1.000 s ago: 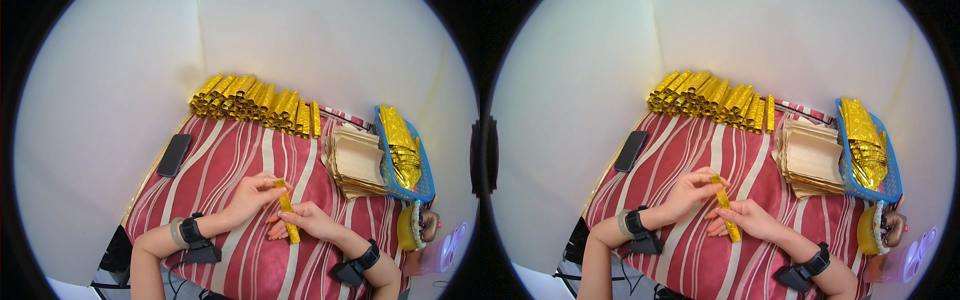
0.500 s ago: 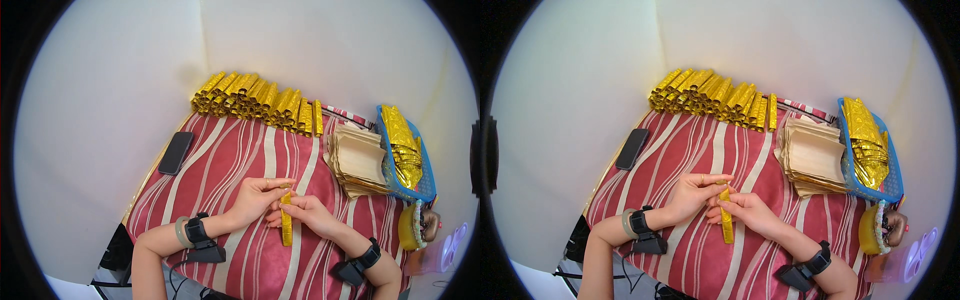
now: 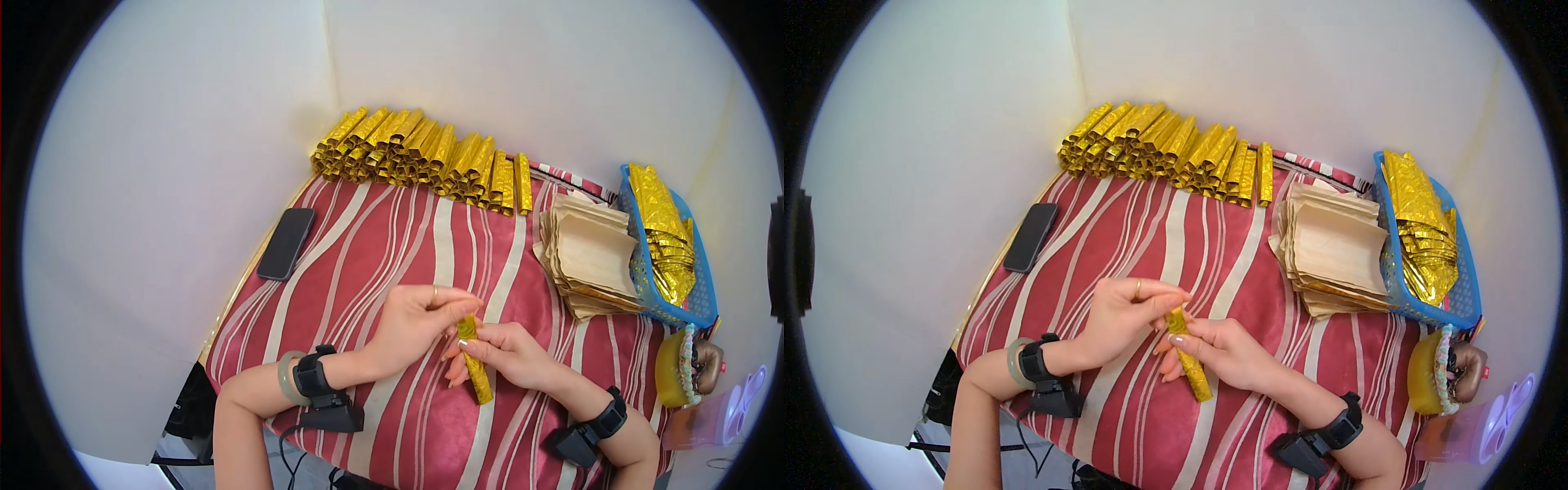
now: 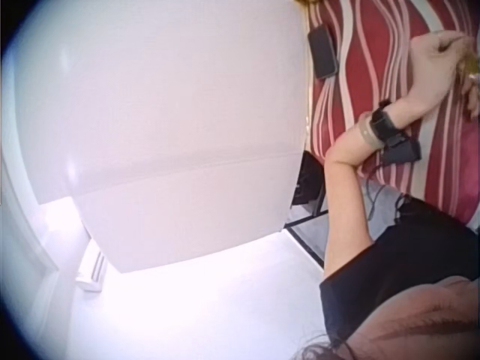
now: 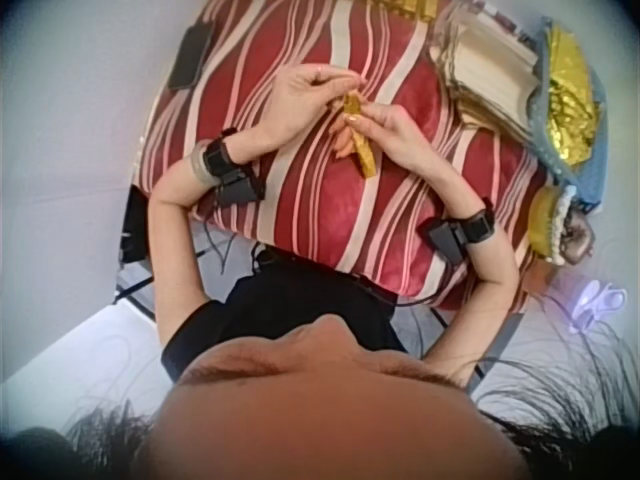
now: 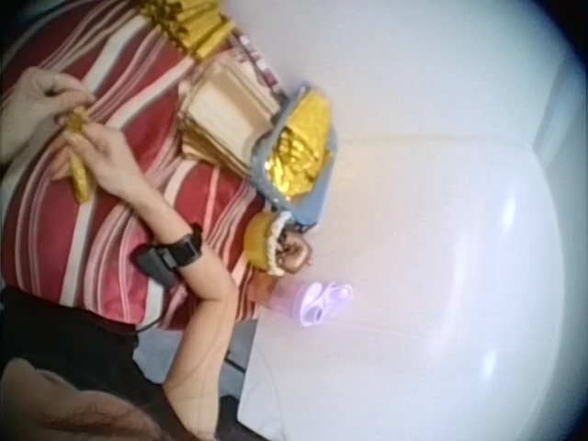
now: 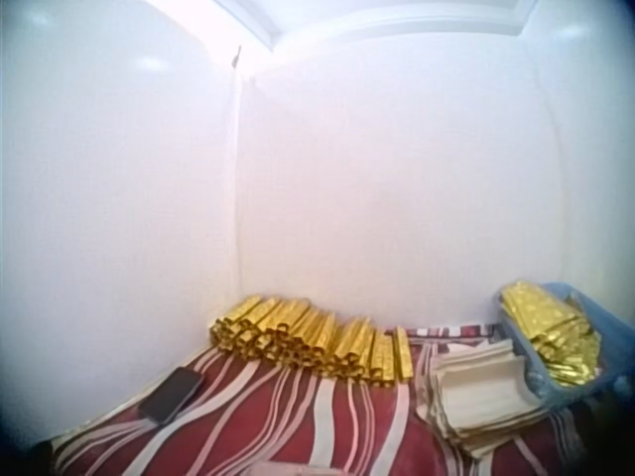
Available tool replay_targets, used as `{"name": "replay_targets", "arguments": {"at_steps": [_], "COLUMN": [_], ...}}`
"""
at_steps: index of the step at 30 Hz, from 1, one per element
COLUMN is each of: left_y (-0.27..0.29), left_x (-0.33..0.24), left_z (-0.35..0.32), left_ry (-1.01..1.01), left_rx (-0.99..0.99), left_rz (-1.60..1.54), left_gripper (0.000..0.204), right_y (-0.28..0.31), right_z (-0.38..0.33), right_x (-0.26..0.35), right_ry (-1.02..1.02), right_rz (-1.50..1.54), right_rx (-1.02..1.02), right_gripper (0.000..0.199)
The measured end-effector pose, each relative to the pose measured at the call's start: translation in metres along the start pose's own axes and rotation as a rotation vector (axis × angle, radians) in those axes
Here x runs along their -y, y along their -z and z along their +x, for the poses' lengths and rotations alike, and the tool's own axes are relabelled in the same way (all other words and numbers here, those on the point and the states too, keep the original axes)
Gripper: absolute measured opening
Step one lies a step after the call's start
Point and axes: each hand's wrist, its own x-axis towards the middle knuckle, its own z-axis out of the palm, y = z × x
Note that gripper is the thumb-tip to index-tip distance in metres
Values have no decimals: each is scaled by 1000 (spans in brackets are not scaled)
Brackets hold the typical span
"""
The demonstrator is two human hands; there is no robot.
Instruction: Fold sheets of gold joss paper into specific rectangular shapes and stack them.
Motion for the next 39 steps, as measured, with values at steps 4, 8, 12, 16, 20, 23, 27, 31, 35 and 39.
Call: {"name": "replay_targets", "arguments": {"at_steps": [4, 8, 12, 16, 20, 23, 27, 31, 35, 39], "left_y": [11, 18, 10, 7, 9, 12, 17, 33, 54, 60], "left_x": [9, 8, 6, 6, -5, -1, -1, -5, 1, 1], "left_z": [13, 18, 12, 11, 11, 11, 16, 26, 37, 45], "left_ry": [69, 4, 116, -156, 81, 13, -36, 48, -24, 33], "left_rx": [-13, 40, 113, 121, 179, 136, 58, 5, -88, -157], "left_rz": [48, 150, 41, 191, 209, 289, 205, 232, 165, 176], "left_gripper": [19, 16, 11, 8, 7, 10, 13, 12, 12, 11], "right_y": [1, -2, -7, -6, -6, -7, -7, -8, -3, 3], "right_z": [1, 2, 5, 2, 0, 1, 1, 0, 0, -1], "right_x": [1, 0, 4, 4, 3, 4, 8, 9, 6, 5], "right_ry": [-83, -104, -65, -50, -33, -50, -91, -107, -104, -91], "right_rz": [-4, 90, 12, 57, 81, 96, 169, 163, 91, 10], "right_rx": [-62, -133, -217, -224, -208, -218, -260, -285, -315, -408], "right_gripper": [31, 28, 26, 27, 27, 28, 25, 26, 27, 25]}}
